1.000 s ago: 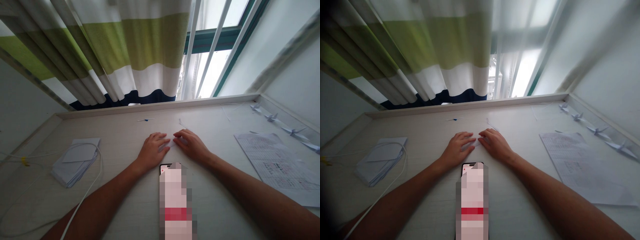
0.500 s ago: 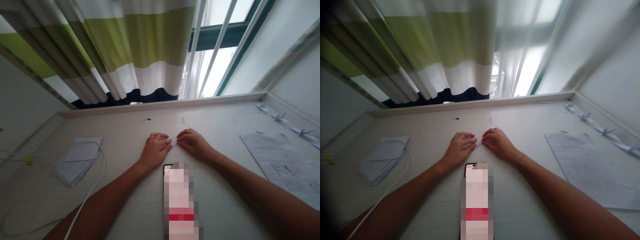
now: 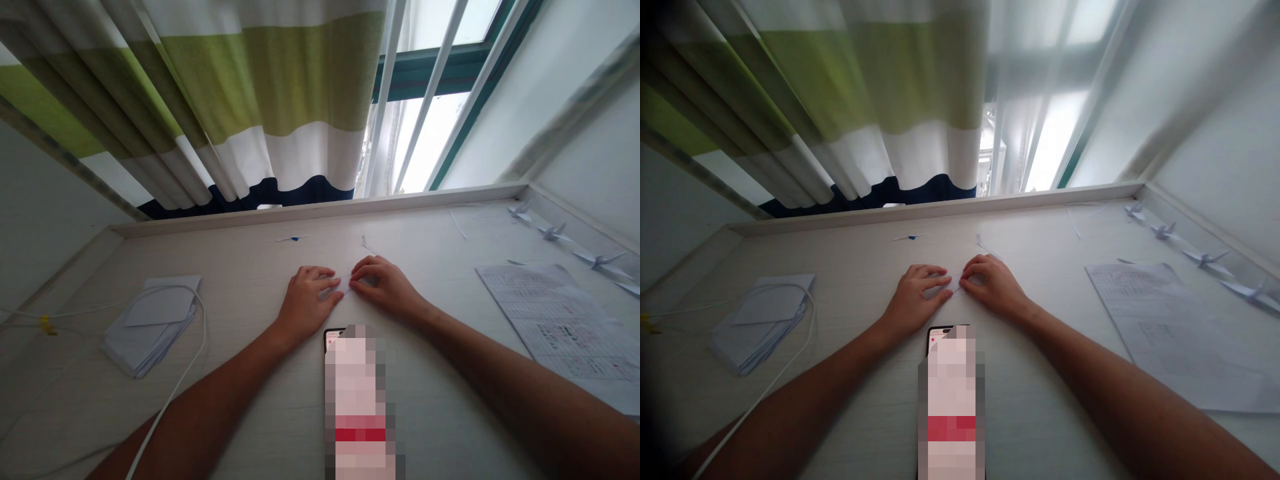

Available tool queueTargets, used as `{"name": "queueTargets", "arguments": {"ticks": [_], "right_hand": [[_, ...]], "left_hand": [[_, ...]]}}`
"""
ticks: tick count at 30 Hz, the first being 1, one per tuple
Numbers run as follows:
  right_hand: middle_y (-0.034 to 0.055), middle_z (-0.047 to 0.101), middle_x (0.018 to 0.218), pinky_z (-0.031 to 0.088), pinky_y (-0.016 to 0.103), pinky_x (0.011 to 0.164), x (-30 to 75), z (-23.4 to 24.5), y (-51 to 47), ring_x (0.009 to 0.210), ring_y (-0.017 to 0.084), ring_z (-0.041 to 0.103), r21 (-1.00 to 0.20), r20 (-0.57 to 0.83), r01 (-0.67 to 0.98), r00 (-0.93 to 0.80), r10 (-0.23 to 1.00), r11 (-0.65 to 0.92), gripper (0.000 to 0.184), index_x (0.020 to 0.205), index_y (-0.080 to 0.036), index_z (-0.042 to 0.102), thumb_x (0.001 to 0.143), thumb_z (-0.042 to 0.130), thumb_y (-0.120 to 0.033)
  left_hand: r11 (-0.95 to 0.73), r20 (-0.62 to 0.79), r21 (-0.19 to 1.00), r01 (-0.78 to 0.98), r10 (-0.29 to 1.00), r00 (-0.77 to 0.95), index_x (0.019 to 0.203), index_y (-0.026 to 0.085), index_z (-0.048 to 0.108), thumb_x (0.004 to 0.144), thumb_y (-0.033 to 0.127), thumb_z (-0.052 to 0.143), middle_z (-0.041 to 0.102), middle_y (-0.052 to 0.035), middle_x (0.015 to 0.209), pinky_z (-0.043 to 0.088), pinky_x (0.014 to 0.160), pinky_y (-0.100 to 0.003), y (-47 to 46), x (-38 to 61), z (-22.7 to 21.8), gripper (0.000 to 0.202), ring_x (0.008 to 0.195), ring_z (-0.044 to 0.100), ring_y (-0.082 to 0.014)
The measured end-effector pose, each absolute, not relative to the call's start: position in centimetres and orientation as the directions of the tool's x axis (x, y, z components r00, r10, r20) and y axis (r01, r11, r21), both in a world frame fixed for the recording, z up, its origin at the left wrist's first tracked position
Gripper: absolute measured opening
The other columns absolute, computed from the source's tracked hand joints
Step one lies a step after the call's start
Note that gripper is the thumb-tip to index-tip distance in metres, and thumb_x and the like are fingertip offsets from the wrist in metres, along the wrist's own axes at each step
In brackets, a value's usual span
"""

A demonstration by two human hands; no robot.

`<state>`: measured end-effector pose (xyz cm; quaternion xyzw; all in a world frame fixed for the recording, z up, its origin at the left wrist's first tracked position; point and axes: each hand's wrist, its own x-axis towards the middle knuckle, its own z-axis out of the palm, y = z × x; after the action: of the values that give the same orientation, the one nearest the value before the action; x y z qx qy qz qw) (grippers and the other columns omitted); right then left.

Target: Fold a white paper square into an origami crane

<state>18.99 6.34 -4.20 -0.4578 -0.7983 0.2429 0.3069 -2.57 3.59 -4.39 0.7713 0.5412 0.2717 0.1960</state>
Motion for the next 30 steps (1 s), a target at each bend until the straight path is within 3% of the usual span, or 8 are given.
{"name": "queueTargets", "arguments": {"ticks": [7,21,30], "right_hand": [[0.0041,0.077,0.098,0.051,0.042,0.095,18.83,-4.26,6.35,0.096,0.024,0.069,-0.684,0.261,0.586,-0.358,0.896,0.434,0.008,0.081,-0.023,0.077,0.087,0.073,-0.022],[0.0050,0.076,0.096,0.050,0.042,0.092,18.49,-4.53,6.70,0.095,0.025,0.069,-0.682,0.237,0.622,-0.311,0.920,0.385,0.010,0.080,-0.023,0.079,0.087,0.076,-0.028],[0.0051,0.076,0.096,0.051,0.040,0.091,18.47,-4.51,6.70,0.094,0.024,0.070,-0.690,0.253,0.606,-0.310,0.917,0.395,0.010,0.077,-0.023,0.078,0.085,0.075,-0.029]], "left_hand": [[-0.405,0.231,0.526,0.747,0.914,0.333,0.109,0.038,0.081,0.094,0.030,0.069,0.072,-0.0010,0.130,0.047,0.110,-0.050,3.30,-2.62,-4.39,0.021,0.122,0.057,-0.0257],[-0.423,0.217,0.471,0.774,0.906,0.363,0.106,0.034,0.081,0.094,0.031,0.070,0.075,-0.0009,0.126,0.049,0.105,-0.049,3.25,-2.57,-3.81,0.017,0.121,0.062,-0.0254],[-0.458,0.221,0.406,0.791,0.889,0.401,0.116,0.035,0.078,0.098,0.033,0.063,0.073,-0.0014,0.132,0.048,0.105,-0.048,2.97,-2.60,-3.82,0.023,0.124,0.060,-0.0256]]}}
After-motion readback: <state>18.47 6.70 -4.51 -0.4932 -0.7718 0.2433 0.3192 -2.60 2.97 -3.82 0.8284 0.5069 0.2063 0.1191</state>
